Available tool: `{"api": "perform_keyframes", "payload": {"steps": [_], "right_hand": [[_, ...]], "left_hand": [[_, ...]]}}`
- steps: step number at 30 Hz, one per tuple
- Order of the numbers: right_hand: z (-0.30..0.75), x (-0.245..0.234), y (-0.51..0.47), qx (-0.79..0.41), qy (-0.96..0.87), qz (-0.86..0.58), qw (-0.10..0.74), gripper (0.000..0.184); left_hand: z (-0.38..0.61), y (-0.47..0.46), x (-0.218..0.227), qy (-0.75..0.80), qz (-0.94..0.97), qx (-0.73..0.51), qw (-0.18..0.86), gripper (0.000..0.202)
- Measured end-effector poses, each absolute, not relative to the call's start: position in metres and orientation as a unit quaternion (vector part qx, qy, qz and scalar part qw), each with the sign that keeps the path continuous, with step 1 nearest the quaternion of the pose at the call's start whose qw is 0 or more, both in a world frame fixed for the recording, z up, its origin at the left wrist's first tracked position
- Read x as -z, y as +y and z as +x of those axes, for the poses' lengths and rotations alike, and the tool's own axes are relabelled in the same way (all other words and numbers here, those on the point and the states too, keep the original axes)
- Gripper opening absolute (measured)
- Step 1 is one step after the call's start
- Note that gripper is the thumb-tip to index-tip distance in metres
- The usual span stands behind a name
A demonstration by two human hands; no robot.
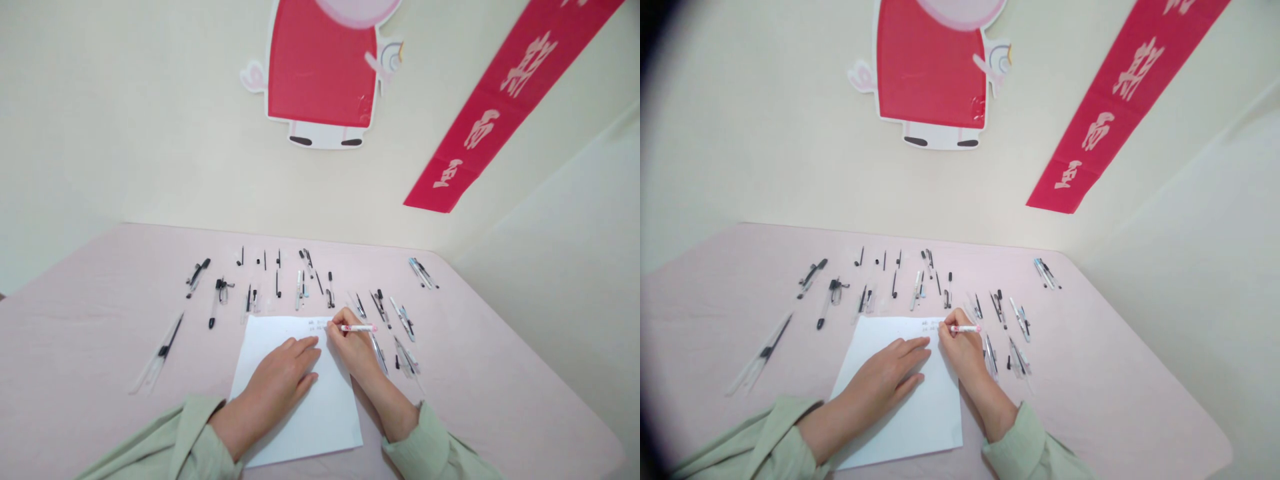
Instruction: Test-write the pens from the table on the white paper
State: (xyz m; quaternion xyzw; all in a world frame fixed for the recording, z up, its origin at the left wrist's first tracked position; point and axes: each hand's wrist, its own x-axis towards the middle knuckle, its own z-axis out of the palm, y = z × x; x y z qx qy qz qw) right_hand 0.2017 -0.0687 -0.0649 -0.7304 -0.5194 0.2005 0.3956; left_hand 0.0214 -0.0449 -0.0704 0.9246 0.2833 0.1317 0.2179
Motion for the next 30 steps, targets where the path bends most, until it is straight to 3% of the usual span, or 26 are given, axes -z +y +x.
{"api": "perform_keyframes", "payload": {"steps": [30], "right_hand": [[0.1998, 0.0604, -0.0688, -0.192, -0.522, -0.721, 0.414, 0.011]], "left_hand": [[0.0209, -0.0454, 0.0705, 0.28, 0.921, -0.153, 0.222, 0.025]]}}
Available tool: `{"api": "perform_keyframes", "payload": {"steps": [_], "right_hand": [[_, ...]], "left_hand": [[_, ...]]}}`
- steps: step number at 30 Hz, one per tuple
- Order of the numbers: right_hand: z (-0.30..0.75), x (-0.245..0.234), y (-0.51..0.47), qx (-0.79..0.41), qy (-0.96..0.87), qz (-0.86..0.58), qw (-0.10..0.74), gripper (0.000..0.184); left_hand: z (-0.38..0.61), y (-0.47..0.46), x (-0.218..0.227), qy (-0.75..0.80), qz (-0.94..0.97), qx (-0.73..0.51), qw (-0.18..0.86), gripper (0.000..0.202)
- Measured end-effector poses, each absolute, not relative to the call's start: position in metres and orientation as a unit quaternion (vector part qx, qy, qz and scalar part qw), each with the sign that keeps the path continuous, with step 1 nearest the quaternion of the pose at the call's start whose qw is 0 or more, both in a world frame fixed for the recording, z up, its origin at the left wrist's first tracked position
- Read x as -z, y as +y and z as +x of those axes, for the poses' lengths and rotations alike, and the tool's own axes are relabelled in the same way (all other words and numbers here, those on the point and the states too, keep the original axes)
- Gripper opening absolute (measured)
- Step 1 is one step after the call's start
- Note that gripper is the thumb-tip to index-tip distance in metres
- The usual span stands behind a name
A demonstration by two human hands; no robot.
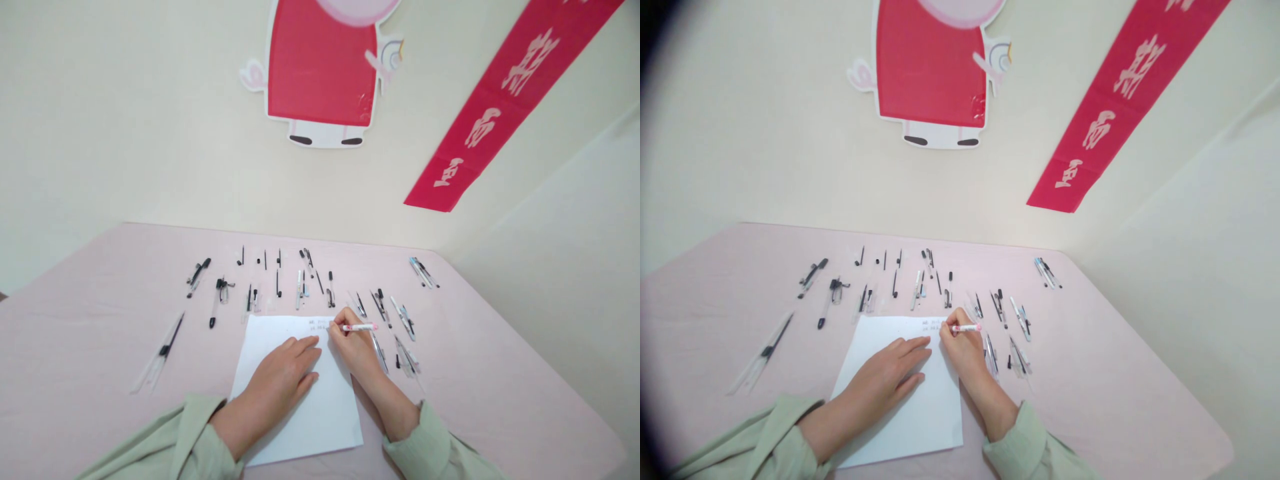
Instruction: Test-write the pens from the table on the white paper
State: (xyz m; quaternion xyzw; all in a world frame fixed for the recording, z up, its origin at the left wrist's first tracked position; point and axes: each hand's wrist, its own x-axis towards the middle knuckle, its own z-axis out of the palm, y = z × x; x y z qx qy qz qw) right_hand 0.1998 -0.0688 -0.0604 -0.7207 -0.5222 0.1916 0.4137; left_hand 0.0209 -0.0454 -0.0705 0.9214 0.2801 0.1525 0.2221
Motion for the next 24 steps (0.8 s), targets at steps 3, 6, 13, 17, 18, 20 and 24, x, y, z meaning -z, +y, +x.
{"api": "perform_keyframes", "payload": {"steps": [3, 6, 13, 17, 18, 20, 24], "right_hand": [[0.2, 0.06, -0.069, -0.195, -0.517, -0.722, 0.416, 0.011], [0.201, 0.062, -0.069, -0.195, -0.513, -0.723, 0.42, 0.011], [0.203, 0.06, -0.07, -0.224, -0.489, -0.694, 0.478, 0.015], [0.2, 0.054, -0.07, -0.278, -0.49, -0.654, 0.505, 0.018], [0.2, 0.052, -0.07, -0.298, -0.491, -0.644, 0.506, 0.018], [0.198, 0.05, -0.072, -0.339, -0.496, -0.625, 0.499, 0.017], [0.193, 0.05, -0.075, -0.406, -0.523, -0.591, 0.461, 0.013]], "left_hand": [[0.02, -0.045, 0.073, 0.28, 0.92, -0.161, 0.224, 0.026], [0.02, -0.045, 0.074, 0.281, 0.918, -0.166, 0.225, 0.026], [0.02, -0.044, 0.071, 0.279, 0.919, -0.15, 0.233, 0.027], [0.02, -0.042, 0.069, 0.307, 0.881, -0.201, 0.299, 0.025], [0.02, -0.041, 0.069, 0.327, 0.86, -0.22, 0.325, 0.025], [0.02, -0.039, 0.069, 0.365, 0.817, -0.254, 0.367, 0.023], [0.021, -0.035, 0.068, 0.354, 0.795, -0.296, 0.395, 0.023]]}}
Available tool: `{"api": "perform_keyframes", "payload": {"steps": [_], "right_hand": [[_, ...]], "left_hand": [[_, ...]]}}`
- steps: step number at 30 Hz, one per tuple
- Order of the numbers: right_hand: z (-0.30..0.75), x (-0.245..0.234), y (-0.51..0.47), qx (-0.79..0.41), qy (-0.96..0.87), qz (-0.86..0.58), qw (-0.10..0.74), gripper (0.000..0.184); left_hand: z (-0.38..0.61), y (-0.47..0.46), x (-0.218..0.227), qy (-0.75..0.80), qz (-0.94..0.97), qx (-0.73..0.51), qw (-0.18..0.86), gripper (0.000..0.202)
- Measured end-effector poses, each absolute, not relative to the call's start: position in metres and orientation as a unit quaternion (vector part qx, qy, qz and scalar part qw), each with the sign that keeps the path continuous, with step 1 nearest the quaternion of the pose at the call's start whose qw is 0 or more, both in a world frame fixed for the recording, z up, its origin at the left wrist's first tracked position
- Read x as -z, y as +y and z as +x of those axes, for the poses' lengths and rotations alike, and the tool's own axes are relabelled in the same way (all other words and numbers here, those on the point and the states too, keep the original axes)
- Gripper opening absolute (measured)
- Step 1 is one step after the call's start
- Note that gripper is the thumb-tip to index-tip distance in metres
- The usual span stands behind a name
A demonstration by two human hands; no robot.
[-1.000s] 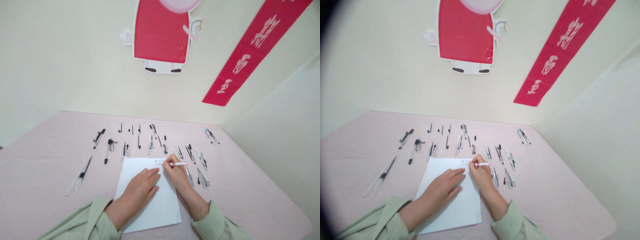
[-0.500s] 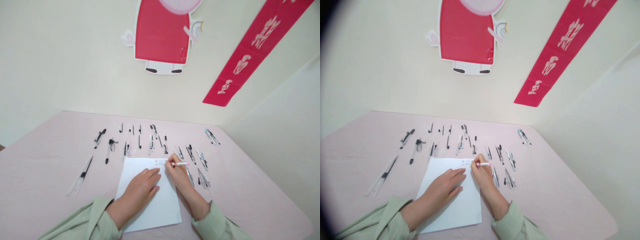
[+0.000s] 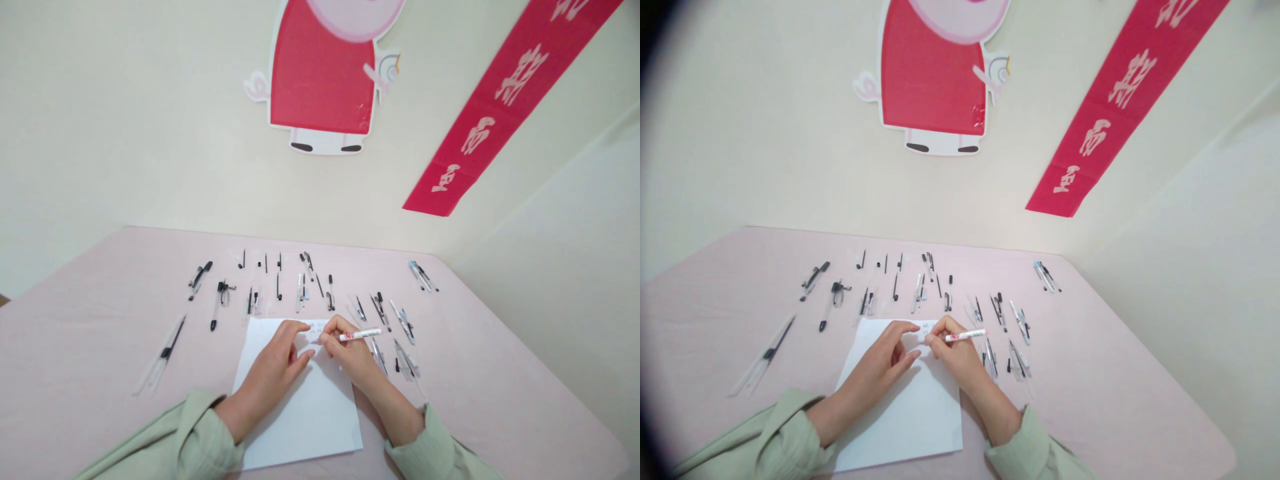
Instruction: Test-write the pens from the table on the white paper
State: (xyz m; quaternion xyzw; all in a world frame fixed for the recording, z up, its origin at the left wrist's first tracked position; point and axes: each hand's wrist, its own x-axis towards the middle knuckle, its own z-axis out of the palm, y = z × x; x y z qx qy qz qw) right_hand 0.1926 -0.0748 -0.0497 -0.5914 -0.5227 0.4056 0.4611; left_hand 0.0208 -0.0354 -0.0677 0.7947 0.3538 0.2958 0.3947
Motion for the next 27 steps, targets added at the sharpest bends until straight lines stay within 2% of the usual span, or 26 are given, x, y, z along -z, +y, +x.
{"api": "perform_keyframes", "payload": {"steps": [3, 6, 10, 13, 27], "right_hand": [[0.19, 0.052, -0.076, -0.437, -0.549, -0.552, 0.45, 0.015], [0.192, 0.053, -0.075, -0.463, -0.525, -0.528, 0.481, 0.02], [0.198, 0.051, -0.073, -0.592, -0.375, -0.43, 0.569, 0.046], [0.203, 0.049, -0.072, -0.66, -0.283, -0.351, 0.6, 0.06], [0.206, 0.046, -0.073, -0.698, -0.235, -0.298, 0.608, 0.039]], "left_hand": [[0.02, -0.036, 0.064, 0.305, 0.814, -0.279, 0.409, 0.012], [0.02, -0.036, 0.061, 0.306, 0.816, -0.265, 0.412, 0.012], [0.02, -0.035, 0.063, 0.354, 0.801, -0.264, 0.404, 0.01], [0.021, -0.033, 0.066, 0.369, 0.794, -0.273, 0.397, 0.009], [0.021, -0.032, 0.065, 0.374, 0.784, -0.276, 0.41, 0.006]]}}
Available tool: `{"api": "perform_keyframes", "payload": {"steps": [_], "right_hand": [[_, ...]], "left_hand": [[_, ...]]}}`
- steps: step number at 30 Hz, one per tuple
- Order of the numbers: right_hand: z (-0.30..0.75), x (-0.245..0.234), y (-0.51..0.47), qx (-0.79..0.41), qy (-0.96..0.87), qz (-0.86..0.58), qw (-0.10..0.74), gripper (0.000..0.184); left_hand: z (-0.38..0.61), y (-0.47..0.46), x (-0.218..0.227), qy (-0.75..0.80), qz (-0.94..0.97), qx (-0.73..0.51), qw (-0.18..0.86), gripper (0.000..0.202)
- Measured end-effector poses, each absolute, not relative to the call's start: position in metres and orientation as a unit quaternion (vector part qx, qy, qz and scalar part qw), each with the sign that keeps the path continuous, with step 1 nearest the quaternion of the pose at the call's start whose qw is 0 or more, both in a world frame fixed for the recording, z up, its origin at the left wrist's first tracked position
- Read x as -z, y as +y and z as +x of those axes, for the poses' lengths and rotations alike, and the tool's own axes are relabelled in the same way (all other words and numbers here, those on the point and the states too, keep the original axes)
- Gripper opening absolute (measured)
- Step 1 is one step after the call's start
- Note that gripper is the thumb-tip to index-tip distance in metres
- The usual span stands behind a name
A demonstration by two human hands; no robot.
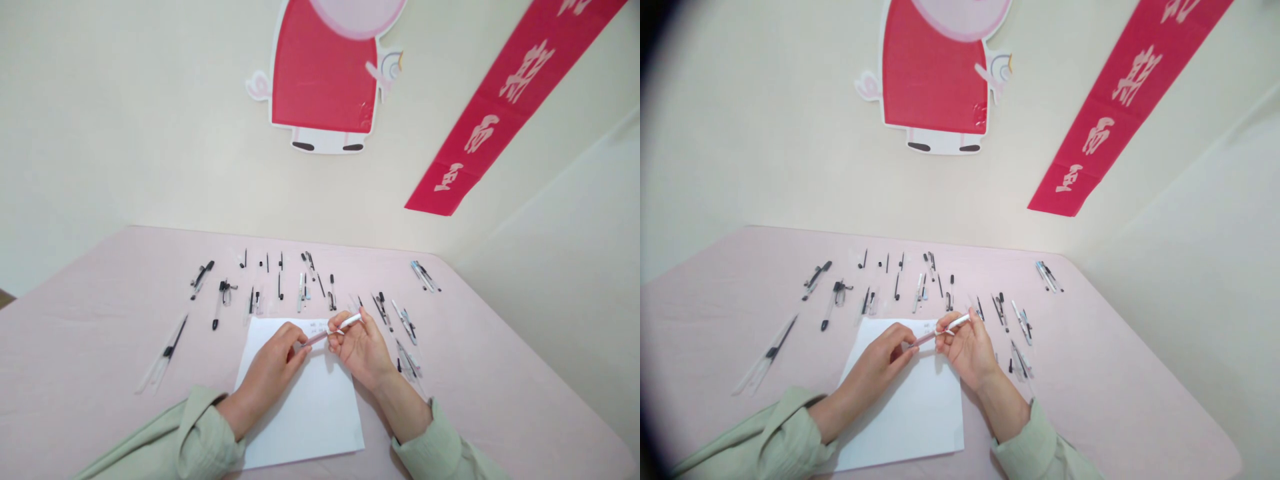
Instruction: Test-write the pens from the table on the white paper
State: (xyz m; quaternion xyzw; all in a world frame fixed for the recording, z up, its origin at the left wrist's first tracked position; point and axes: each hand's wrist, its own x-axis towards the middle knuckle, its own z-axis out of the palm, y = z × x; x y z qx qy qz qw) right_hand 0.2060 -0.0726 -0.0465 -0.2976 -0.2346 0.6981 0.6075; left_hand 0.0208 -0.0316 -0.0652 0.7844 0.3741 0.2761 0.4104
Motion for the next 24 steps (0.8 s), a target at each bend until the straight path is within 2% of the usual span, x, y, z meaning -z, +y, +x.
{"api": "perform_keyframes", "payload": {"steps": [24], "right_hand": [[0.2042, 0.0464, -0.0722, -0.689, -0.214, -0.312, 0.618, 0.067]], "left_hand": [[0.0206, -0.0321, 0.0658, 0.375, 0.785, -0.275, 0.409, 0.007]]}}
